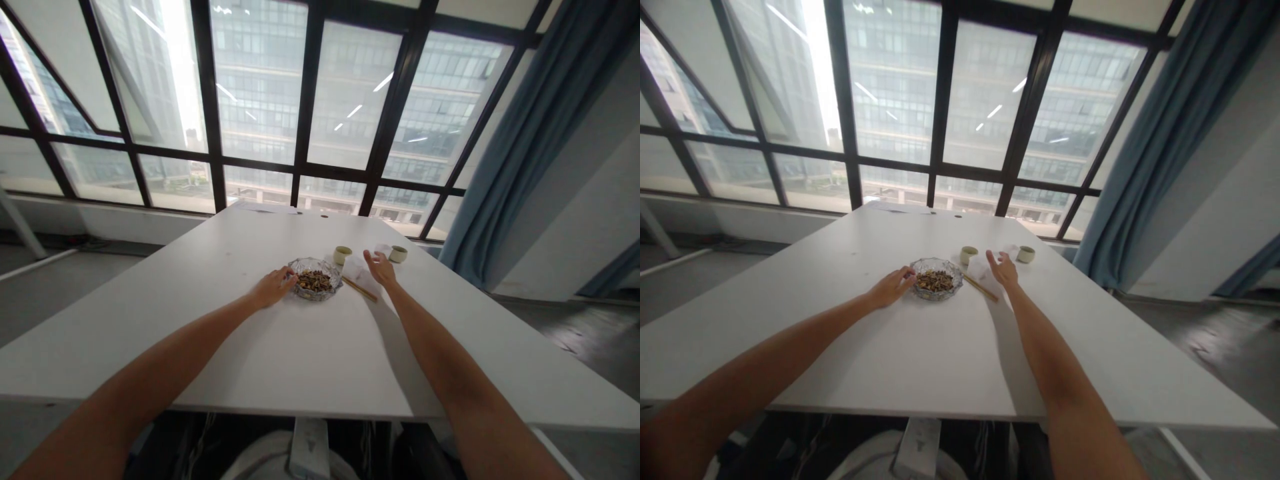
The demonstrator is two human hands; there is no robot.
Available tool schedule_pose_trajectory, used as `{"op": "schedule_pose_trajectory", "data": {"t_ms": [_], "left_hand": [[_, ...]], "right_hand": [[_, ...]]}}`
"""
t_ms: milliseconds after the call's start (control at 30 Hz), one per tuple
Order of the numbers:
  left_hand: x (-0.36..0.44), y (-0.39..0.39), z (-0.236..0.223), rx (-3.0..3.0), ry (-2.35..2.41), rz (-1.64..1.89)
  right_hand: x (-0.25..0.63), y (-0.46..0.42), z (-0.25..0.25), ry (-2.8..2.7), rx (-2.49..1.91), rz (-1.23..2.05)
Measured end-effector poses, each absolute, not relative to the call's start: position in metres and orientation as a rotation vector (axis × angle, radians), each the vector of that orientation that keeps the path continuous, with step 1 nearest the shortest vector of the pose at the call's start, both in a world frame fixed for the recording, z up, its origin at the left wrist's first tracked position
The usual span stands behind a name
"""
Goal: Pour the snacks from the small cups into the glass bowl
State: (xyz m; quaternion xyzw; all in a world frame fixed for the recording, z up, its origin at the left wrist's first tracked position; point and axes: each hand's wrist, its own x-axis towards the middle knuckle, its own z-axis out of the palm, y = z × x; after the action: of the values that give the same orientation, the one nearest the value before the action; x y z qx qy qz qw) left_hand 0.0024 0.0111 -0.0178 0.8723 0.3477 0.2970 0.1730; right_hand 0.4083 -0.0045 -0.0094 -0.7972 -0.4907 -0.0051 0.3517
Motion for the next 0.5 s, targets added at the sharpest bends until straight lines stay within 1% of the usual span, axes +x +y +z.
{"op": "schedule_pose_trajectory", "data": {"t_ms": [167,333,500], "left_hand": [[0.003,0.01,-0.021,2.502,0.977,0.879],[0.003,0.003,-0.017,2.501,1.004,0.872],[0.003,-0.001,-0.013,2.51,1.031,0.842]], "right_hand": [[0.453,0.01,0.009,-1.238,-2.168,-0.151],[0.476,0.027,0.005,-1.247,-2.256,-0.201],[0.483,0.037,-0.001,-1.251,-2.254,-0.203]]}}
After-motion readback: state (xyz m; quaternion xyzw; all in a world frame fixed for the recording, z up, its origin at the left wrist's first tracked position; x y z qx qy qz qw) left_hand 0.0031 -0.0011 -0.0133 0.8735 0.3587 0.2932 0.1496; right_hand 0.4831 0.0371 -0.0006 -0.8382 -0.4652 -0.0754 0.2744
